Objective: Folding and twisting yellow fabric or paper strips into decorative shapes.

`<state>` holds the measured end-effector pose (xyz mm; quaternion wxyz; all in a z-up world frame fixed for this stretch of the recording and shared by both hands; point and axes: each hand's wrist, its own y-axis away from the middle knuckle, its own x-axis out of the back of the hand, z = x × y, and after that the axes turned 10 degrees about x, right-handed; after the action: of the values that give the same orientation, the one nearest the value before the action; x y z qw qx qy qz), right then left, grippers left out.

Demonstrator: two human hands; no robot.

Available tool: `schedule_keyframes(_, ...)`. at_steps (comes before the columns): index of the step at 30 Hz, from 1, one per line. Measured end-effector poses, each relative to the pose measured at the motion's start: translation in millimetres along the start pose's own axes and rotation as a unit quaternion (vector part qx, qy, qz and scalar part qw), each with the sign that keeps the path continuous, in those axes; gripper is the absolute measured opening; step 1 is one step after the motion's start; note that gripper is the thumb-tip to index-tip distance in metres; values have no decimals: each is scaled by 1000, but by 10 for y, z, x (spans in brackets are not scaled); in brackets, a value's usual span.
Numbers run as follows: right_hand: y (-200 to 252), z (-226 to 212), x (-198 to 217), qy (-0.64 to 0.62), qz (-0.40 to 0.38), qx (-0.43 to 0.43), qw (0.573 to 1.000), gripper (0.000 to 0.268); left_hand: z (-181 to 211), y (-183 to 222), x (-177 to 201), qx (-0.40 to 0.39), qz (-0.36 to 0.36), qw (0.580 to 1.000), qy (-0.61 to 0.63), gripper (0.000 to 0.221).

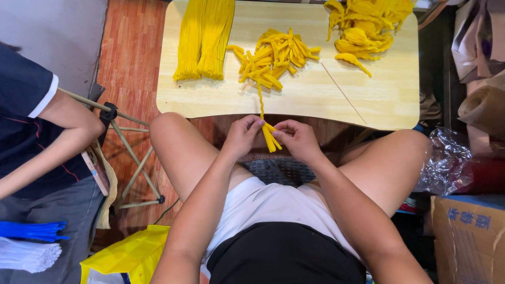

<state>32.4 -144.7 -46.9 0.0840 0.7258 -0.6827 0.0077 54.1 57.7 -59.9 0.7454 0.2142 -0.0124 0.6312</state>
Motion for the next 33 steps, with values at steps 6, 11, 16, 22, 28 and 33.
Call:
schedule_keyframes(6, 32, -55, -12, 158, 3, 77, 984, 9, 143, 82, -13, 48, -27, 998, 38, 19)
schedule_keyframes(11, 48, -165, -1, 245, 26, 281, 927, 21, -97, -64, -5, 67, -19, 996, 57, 17)
schedule_keyframes(16, 128, -299, -27, 309, -34, 319, 895, 25, -224, -160, -48, 95, -22, 986, 134, 17)
schedule_keyframes(22, 80, -37, -118, 138, -34, 74, 987, 15, -37, 1, -50, 66, -72, 970, 224, 25)
schedule_keyframes(28, 76, -23, -117, 14, -29, 26, 999, 14, -139, -44, -49, 72, -89, 961, 251, 32)
schedule_keyframes(33, 32, -188, 4, 209, 29, 242, 947, 21, -201, -151, -52, 97, -40, 961, 256, 24)
